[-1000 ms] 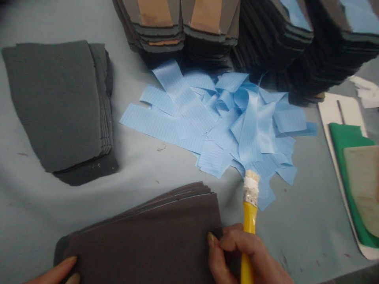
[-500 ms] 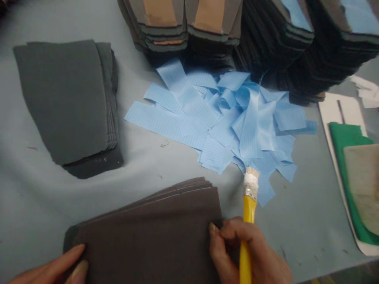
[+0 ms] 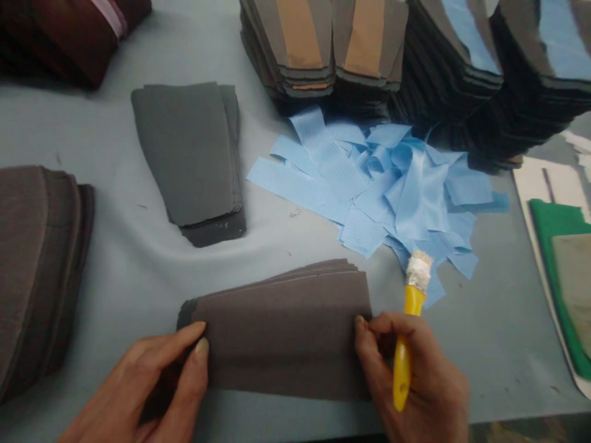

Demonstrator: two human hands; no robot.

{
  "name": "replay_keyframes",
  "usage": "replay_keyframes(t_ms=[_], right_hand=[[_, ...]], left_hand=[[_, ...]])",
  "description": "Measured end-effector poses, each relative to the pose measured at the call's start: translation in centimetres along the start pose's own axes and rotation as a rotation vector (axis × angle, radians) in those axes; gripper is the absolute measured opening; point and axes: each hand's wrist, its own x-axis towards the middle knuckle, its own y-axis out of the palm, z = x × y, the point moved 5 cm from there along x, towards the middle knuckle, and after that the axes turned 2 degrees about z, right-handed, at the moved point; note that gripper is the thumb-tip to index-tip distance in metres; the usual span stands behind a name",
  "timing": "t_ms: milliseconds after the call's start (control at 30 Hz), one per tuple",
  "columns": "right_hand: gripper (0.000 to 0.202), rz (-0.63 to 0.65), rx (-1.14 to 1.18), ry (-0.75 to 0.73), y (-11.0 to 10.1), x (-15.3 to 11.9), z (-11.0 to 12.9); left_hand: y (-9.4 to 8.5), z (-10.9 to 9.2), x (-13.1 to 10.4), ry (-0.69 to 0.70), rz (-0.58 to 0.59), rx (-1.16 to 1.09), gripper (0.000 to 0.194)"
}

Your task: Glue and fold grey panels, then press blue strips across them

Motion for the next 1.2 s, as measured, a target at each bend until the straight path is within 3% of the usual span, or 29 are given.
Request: replay_keyframes(t_ms=[167,500,667,733,867,1033,1200], right_hand=[[0.018,-0.036,0.048,0.043,0.1,-0.5,-0.5],[0.018,-0.017,0.097,0.100,0.2,-0.1,-0.4],[0.032,-0.125,-0.313,-0.017,-0.3,-0.1,0.6],[0.027,-0.184,-0.426,-0.082,-0.3,-0.2,1.2],[0.004,-0.178,-0.375,-0.287,0.3,-0.4,2.0],[0.022,0.004,-0.205,-0.466,1.3,-0.4,1.8],[0.017,-0.005,-0.212,-0.515,1.5,-0.3,1.6]], left_hand=[[-0.2,-3.1,0.5,0.014,-0.031,-0.011,0.017],[0.0,-3.8,0.8,0.109,-0.095,0.032,0.016],[0.1,-3.9,0.9,0.106,-0.115,0.015,0.016],[0.1,-3.8,0.9,0.101,-0.130,0.007,0.016],[0.2,-3.8,0.9,0.101,-0.137,0.021,0.018],[0.3,-4.0,0.7,0.110,-0.151,0.003,0.015],[0.4,-4.0,0.6,0.098,-0.169,-0.005,0.015]])
